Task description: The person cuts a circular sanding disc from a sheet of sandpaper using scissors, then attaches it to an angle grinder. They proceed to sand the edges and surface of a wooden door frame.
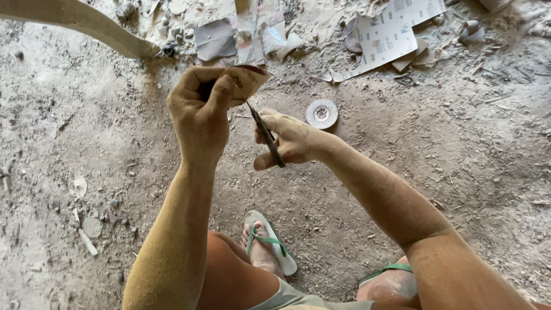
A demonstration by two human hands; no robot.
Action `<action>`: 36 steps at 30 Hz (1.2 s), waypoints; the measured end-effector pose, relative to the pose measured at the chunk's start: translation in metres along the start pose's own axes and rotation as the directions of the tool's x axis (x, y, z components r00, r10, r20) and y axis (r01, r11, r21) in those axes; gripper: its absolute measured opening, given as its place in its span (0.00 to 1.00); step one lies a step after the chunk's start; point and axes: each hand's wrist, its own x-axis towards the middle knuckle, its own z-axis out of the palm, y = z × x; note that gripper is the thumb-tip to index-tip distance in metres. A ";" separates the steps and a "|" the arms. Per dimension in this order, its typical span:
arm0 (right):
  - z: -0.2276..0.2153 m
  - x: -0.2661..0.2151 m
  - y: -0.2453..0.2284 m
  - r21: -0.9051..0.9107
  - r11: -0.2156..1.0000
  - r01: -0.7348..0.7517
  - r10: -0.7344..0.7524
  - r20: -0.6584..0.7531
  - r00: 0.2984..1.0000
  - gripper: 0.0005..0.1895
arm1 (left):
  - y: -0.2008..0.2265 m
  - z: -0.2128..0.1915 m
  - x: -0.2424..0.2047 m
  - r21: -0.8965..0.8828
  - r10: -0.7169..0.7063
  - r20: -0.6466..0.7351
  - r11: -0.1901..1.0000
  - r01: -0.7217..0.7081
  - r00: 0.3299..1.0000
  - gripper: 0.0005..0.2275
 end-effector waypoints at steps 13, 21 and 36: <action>-0.002 -0.002 0.016 -0.019 0.997 0.077 -0.076 0.013 0.997 0.42 | 0.006 0.011 -0.005 0.108 -0.065 0.056 0.992 0.059 0.996 0.03; 0.001 -0.001 0.043 -0.022 0.995 0.099 -0.099 -0.021 0.995 0.40 | 0.001 0.008 -0.003 0.067 -0.038 0.094 0.997 0.032 0.995 0.01; -0.014 0.001 0.039 0.304 0.945 0.119 -0.116 -0.026 0.993 0.29 | -0.007 0.008 0.003 0.107 -0.058 0.087 0.993 0.049 0.994 0.02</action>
